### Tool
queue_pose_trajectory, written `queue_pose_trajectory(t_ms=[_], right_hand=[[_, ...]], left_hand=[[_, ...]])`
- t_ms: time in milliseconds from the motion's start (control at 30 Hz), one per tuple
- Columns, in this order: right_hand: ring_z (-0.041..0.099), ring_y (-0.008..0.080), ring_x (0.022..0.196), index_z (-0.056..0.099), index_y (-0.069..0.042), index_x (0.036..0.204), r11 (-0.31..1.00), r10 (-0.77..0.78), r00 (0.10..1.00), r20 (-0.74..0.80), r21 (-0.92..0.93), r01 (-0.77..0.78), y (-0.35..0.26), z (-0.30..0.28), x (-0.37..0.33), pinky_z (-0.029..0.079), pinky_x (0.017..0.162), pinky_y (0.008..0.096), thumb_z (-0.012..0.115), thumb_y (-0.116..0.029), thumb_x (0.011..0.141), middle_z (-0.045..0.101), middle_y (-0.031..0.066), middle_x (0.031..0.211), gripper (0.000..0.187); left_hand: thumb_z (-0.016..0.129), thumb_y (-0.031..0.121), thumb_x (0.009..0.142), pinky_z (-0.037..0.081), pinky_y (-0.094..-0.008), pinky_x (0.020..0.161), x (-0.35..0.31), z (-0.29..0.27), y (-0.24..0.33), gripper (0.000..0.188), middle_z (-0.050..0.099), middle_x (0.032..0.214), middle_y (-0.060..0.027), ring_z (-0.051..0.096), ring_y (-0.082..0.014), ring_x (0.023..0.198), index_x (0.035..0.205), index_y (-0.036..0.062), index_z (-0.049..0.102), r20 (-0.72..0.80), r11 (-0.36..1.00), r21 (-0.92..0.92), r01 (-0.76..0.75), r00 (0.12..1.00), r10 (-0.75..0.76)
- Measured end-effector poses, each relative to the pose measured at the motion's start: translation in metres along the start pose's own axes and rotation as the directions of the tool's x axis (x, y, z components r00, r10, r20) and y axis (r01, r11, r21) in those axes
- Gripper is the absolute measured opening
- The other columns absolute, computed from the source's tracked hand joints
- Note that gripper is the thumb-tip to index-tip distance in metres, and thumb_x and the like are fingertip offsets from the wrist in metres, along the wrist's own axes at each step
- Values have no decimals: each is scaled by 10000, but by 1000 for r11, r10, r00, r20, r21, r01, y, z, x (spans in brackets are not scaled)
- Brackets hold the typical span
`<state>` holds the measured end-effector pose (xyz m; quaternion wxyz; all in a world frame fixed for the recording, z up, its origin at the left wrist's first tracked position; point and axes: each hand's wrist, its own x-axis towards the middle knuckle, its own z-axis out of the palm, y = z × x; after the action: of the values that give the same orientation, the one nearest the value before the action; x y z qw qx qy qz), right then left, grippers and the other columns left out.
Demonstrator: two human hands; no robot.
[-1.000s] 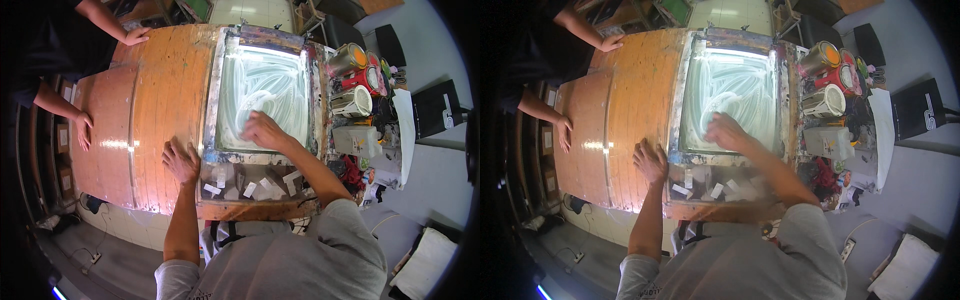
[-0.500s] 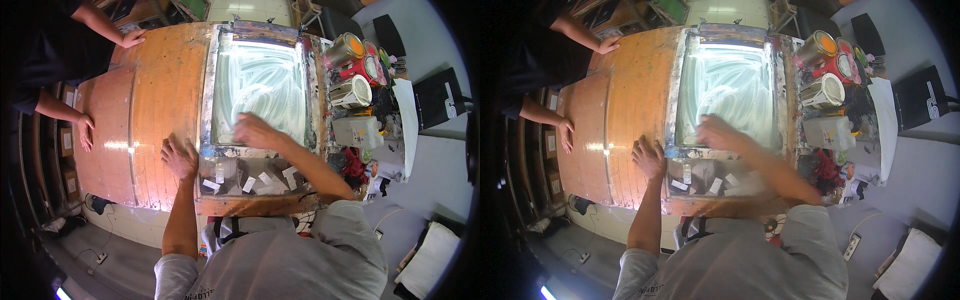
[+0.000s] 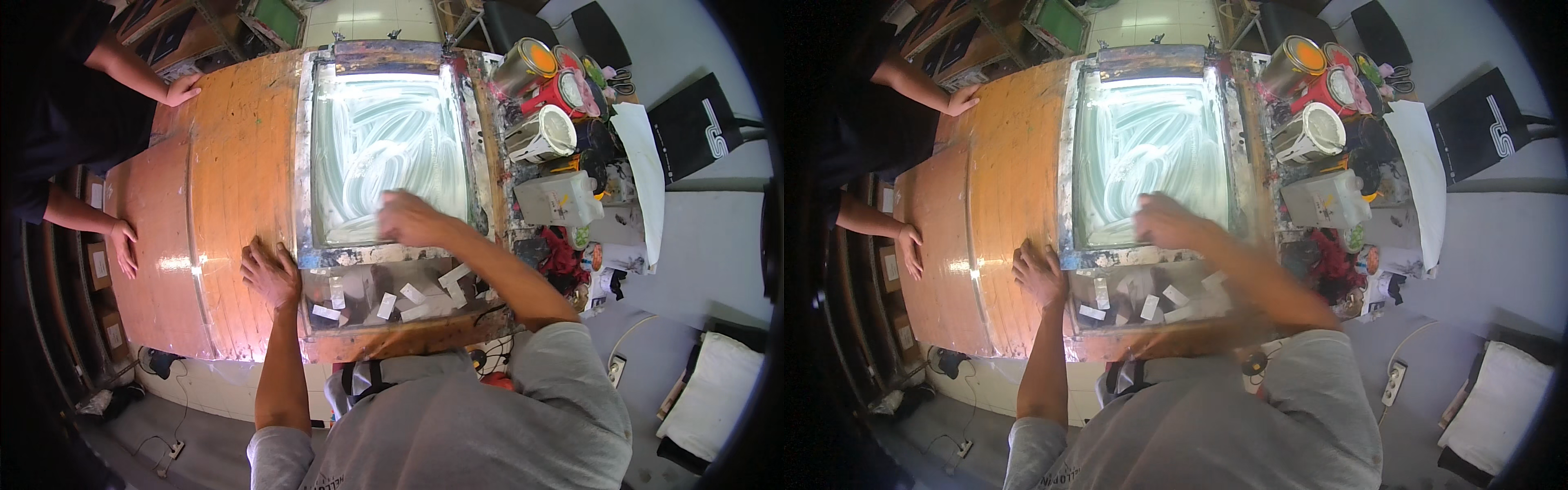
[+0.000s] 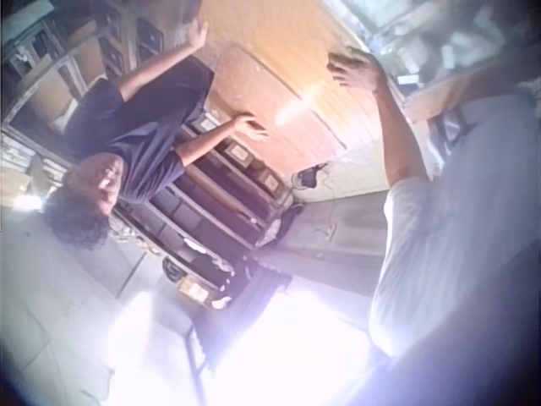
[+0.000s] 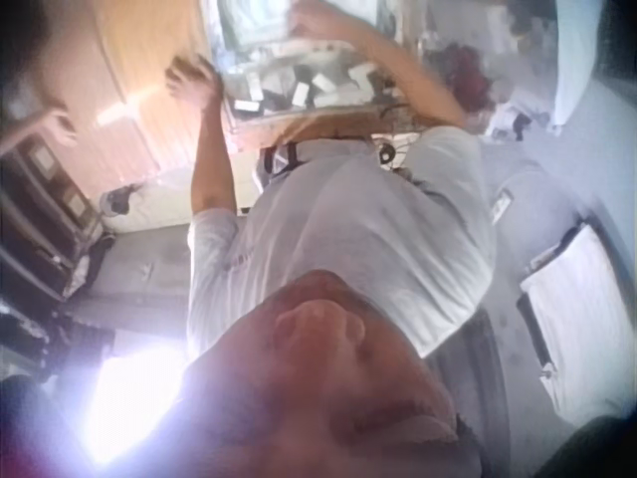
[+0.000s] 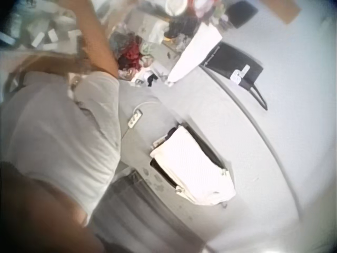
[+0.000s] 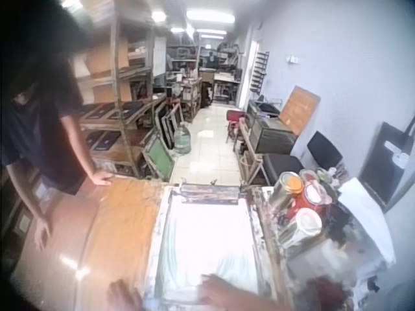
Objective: The person places a black paper onto a workspace, lowers a screen over it, and applies white ink using a squeegee; they then lift the screen and mix the ink within the frame using a small tool.
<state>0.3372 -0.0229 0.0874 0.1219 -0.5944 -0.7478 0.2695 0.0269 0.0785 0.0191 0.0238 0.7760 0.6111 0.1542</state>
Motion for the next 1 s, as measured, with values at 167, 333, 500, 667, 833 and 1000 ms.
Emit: queue_pose_trajectory(t_ms=[167,333,500,667,833,1000], right_hand=[[560,246,925,775,-137,734,994,110,991,-76,-17,-112,47,-36,-114,451,844,390,770,-46,696,650,-9,728,98],[540,206,927,769,-156,698,987,75,990,-115,-132,-90,25,-25,-96,419,825,375,752,-42,640,648,-38,709,129],[553,221,889,695,-159,613,908,119,971,-208,-374,-191,73,-45,-96,419,851,398,714,-104,685,664,-1,695,93],[607,299,970,728,-117,680,828,212,905,-369,-424,-367,116,-74,-56,474,922,457,654,-101,740,670,96,777,97],[595,305,972,751,-129,692,803,332,885,-326,-394,-447,62,-17,-112,448,938,481,692,-67,695,676,92,707,86],[617,349,1137,792,-127,786,706,362,909,-205,-577,-411,74,-46,-77,464,992,485,663,-169,785,705,183,1062,136]], left_hand=[[536,459,1008,370,-542,999,1,-4,9,580,496,1438,-205,478,-419,1243,1441,76,500,30,1000,-6,1,1000,-1],[518,467,1018,366,-547,1011,-1,1,5,591,483,1457,-225,468,-429,1267,1459,75,488,33,1000,11,1,999,-2],[507,479,1021,364,-548,1023,0,0,3,607,485,1457,-239,462,-431,1286,1473,76,478,52,999,41,16,999,-18],[509,474,1017,369,-536,1021,4,-5,11,602,487,1455,-231,465,-425,1281,1472,80,487,81,999,23,24,996,-26],[515,462,1014,372,-536,1010,0,-3,5,592,490,1449,-227,477,-424,1251,1462,75,497,55,999,35,37,998,-39],[528,452,1006,369,-541,1016,0,-2,5,592,491,1445,-226,478,-430,1239,1456,69,501,50,999,24,38,998,-39]])
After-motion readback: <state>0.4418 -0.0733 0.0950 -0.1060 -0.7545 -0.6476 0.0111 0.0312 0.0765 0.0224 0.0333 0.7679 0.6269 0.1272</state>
